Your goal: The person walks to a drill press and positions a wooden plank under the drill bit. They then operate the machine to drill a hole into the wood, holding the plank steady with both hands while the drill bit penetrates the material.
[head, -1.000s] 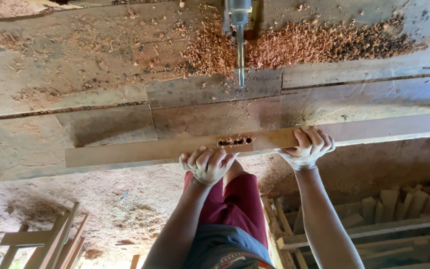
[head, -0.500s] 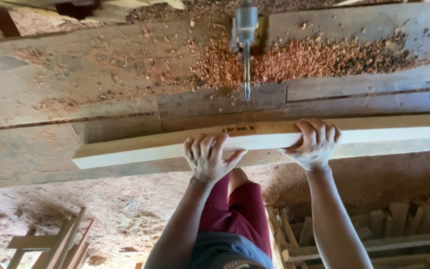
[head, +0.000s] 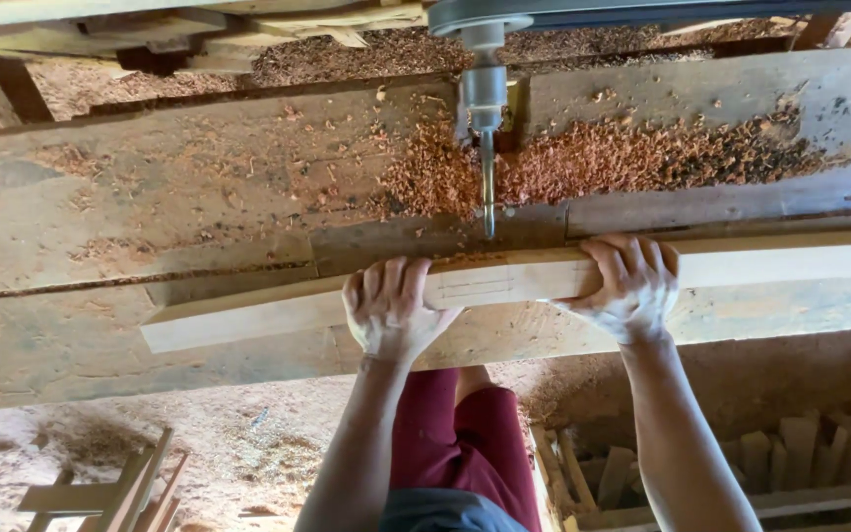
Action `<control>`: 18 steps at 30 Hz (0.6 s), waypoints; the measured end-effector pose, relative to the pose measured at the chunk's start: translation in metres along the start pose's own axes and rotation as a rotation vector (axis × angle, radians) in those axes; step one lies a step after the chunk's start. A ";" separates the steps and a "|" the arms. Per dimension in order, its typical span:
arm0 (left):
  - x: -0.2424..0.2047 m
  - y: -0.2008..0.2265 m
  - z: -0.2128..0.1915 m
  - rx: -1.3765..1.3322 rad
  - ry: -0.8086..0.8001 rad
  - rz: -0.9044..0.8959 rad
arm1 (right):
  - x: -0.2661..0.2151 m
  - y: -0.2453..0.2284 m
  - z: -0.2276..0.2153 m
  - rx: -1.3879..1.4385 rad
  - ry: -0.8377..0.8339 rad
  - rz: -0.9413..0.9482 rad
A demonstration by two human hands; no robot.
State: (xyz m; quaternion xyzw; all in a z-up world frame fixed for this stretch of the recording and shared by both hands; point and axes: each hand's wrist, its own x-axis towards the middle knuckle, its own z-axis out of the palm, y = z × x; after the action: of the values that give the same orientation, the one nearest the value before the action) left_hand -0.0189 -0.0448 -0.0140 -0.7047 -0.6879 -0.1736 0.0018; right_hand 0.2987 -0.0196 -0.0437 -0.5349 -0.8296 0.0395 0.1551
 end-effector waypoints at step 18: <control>-0.022 -0.015 0.051 0.052 0.012 -0.048 | 0.022 0.018 0.014 -0.031 0.032 -0.012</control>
State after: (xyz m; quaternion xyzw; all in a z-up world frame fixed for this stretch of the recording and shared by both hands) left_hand -0.0207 -0.0534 -0.0707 -0.6866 -0.7090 -0.1600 0.0199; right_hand 0.3017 0.0089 -0.0564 -0.5328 -0.8308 0.0171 0.1601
